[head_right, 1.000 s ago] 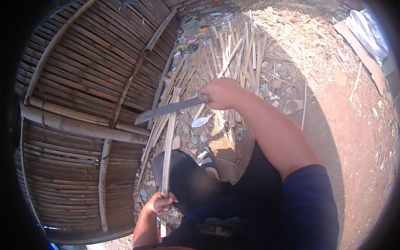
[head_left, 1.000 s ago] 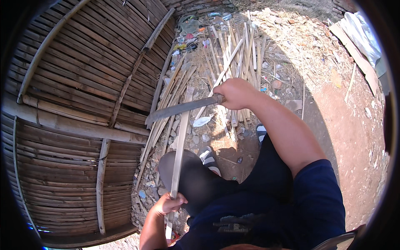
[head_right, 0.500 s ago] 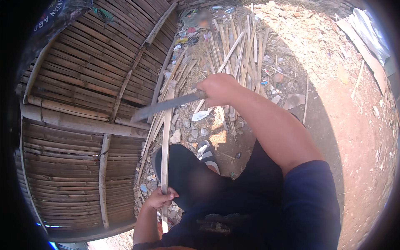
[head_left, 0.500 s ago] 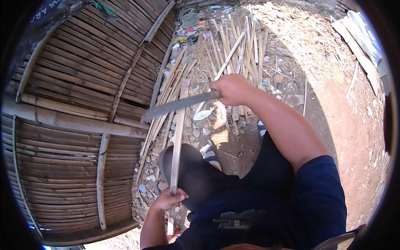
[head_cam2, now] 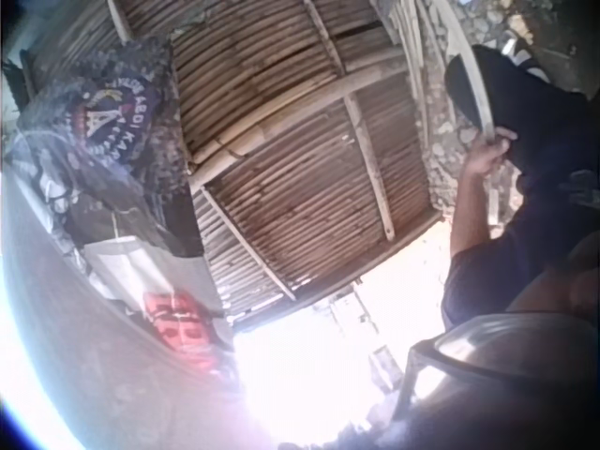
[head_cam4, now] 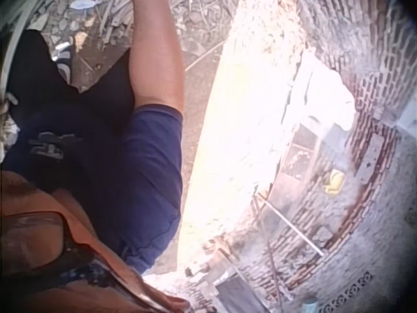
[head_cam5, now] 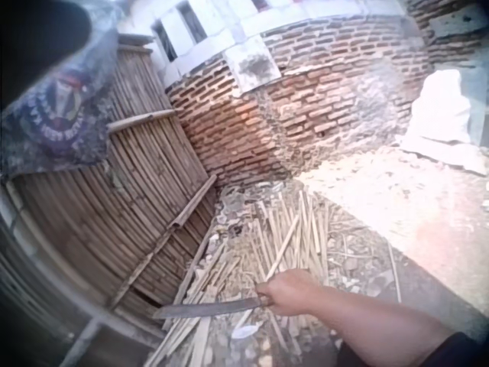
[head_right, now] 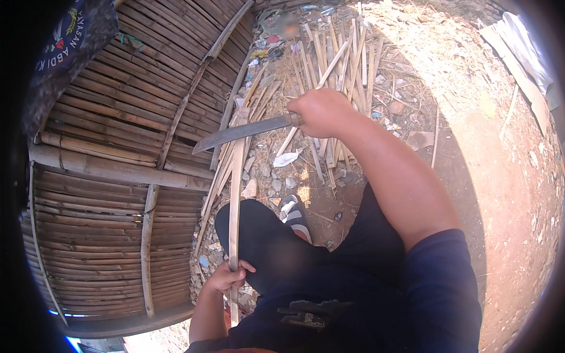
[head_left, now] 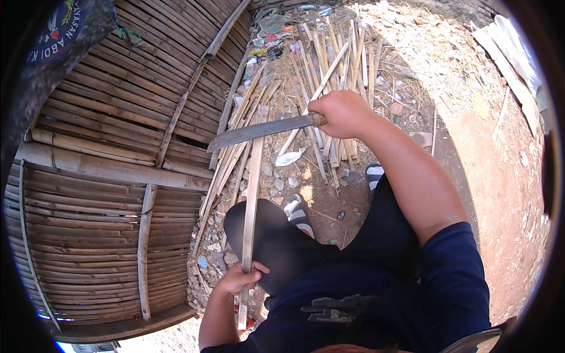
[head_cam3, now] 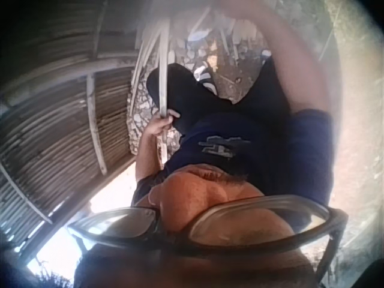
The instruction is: The person thins bamboo strips by hand using a large knife, scraping and shaving the surface of individual strips one at a time while crouched over a pile of bamboo material.
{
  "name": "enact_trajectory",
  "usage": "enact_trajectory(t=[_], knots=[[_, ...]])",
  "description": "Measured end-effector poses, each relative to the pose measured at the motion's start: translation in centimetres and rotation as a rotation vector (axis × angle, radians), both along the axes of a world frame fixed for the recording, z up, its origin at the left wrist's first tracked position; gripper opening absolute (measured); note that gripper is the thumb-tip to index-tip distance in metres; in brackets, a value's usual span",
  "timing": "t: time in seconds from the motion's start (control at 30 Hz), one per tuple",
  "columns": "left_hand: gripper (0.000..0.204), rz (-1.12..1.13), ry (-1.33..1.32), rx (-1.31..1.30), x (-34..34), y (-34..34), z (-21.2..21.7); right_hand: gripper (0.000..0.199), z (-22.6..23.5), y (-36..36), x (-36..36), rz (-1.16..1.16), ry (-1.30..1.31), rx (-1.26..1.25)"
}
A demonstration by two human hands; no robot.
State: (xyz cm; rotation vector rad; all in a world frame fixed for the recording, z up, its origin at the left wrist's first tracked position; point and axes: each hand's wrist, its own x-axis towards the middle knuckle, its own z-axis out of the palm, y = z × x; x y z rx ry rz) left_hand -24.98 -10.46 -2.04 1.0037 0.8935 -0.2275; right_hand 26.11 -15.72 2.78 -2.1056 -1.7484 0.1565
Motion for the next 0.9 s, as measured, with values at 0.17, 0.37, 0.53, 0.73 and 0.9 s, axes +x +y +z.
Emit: enact_trajectory(t=[0.17, 0.37, 0.53, 0.73, 0.9], knots=[[0.045, -0.028, 0.018, 0.096, 0.1, 0.6, 0.8, 0.035, -0.7, -0.2, 0.6, 0.060, 0.156, 0.034], [0.050, -0.032, 0.054, 0.263, 4.1, 2.5, 5.7, 0.036, -4.2, 1.9, -2.9, 0.297, 0.670, 0.204], [0.053, -0.193, 0.071, 0.308, 7.8, 4.1, 7.6, 0.028, -0.7, 2.2, -6.0, 0.406, 1.273, 0.043], [0.083, -0.266, -0.014, 0.393, 11.1, 4.3, 7.6, 0.021, 1.1, 1.3, -5.7, 0.424, 1.576, 0.281], [0.130, -0.057, -0.231, 0.664, 11.7, 5.4, 8.2, 0.032, 1.2, 0.2, -2.2, 0.368, 1.632, 0.576]])
